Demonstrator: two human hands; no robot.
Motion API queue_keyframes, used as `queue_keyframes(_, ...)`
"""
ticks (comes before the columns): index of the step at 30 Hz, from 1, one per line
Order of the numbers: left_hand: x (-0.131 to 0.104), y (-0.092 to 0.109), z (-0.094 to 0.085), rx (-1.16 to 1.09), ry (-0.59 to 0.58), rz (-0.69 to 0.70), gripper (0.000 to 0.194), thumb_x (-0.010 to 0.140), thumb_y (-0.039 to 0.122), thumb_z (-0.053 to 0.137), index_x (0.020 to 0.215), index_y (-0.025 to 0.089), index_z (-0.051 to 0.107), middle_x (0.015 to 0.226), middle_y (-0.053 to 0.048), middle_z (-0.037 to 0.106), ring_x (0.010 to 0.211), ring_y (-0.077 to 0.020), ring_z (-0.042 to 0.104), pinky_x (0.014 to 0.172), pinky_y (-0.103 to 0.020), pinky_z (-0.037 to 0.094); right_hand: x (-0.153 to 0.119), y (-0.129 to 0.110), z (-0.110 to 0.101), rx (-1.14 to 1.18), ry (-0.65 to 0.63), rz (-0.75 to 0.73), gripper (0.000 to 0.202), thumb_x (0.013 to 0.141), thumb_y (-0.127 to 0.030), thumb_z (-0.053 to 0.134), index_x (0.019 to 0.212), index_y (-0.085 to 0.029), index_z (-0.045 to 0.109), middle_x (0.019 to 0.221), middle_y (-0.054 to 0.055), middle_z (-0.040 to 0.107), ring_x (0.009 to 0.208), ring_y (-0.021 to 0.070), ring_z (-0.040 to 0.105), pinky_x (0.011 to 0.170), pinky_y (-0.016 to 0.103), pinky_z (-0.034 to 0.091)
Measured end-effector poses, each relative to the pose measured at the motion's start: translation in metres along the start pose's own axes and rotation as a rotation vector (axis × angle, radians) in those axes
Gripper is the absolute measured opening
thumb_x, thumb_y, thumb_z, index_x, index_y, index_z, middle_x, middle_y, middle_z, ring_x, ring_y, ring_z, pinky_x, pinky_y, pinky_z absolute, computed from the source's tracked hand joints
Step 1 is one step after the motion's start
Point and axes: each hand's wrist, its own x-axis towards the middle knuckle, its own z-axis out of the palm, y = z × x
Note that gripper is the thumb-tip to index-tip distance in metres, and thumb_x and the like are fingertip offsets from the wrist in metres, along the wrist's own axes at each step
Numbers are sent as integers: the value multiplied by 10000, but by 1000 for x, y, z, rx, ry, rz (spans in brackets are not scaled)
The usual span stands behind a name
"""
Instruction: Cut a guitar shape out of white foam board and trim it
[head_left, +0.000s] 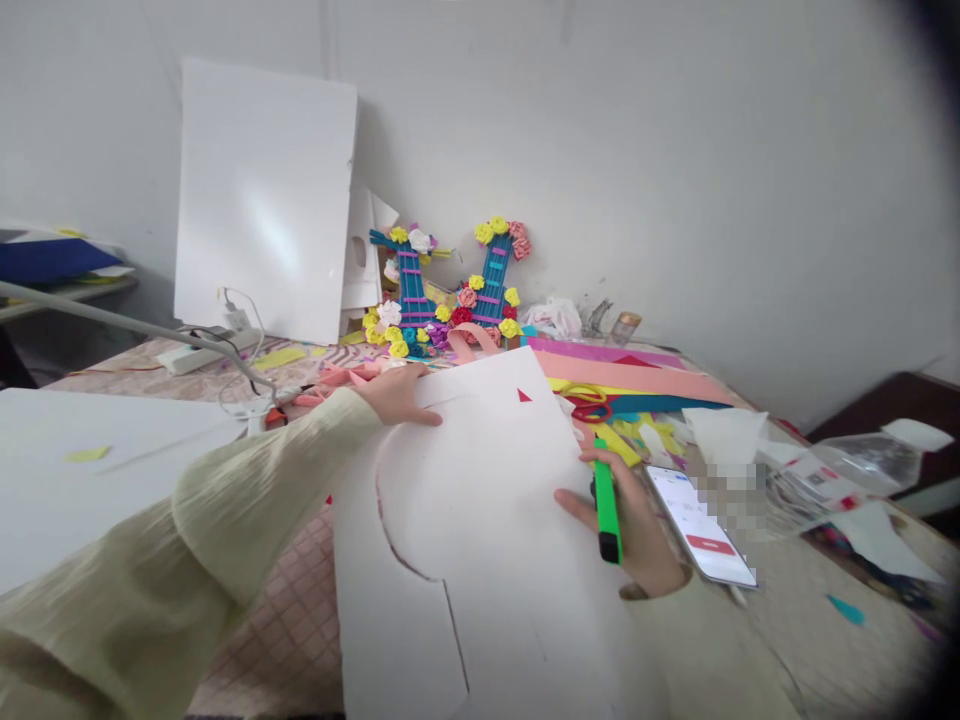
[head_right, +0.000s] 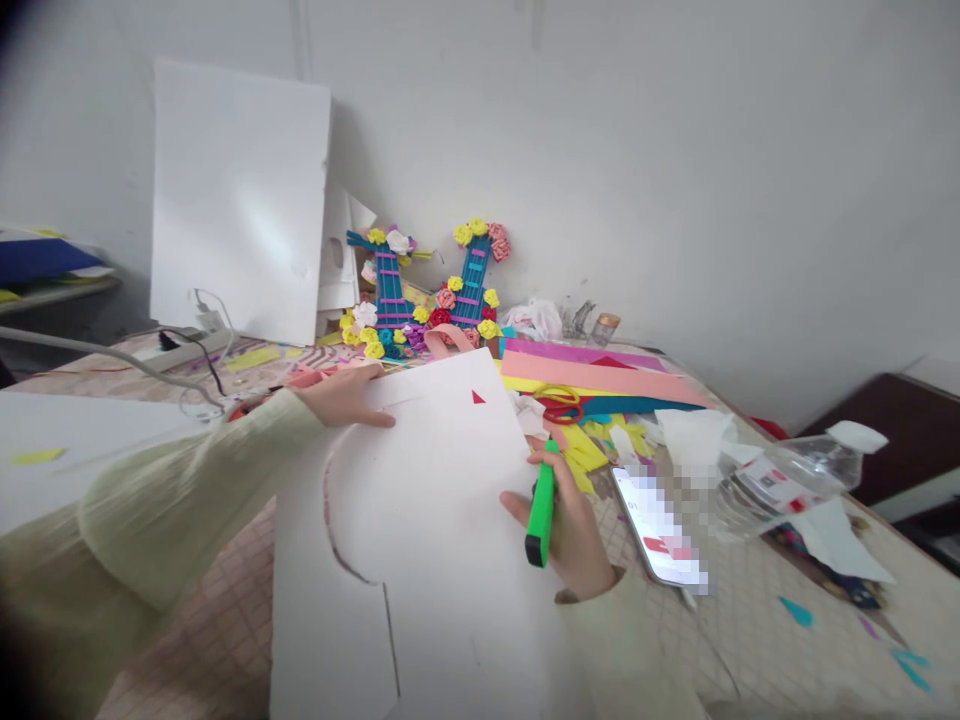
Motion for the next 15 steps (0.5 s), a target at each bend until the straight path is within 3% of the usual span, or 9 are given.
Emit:
queue_keyframes(6, -2, 3, -3, 62, -71, 45, 708, 568, 577, 582, 1085, 101, 494, 1079, -184, 574, 984, -350, 534, 810, -425, 393, 3, 0, 2, 69, -88, 20, 369, 691, -378, 587, 1006, -257, 436, 655, -27, 495, 563, 159, 506, 505, 279, 430)
queue_keyframes(10, 9, 20, -5, 18, -102, 132, 775, 598, 587, 567, 1214, 142, 414, 1219, -134, 511, 1087, -290, 490, 891, -358, 365, 5, -7, 5, 96, -184, -9, 348, 682, -355, 593, 975, -260, 432, 582, -60, 407, 508, 142, 465, 486, 274, 420)
queue_keyframes(15, 21, 29, 2, -5, -102, 163, 855, 514, 526, 658, 1228, 136, 393, 1258, -154, 471, 1147, -336, 429, 925, -394, 335, 6, -18, 9, 109, -227, 26, 362, 672, -357, 613, 964, -250, 428, 550, -77, 340, 498, 134, 455, 493, 260, 408)
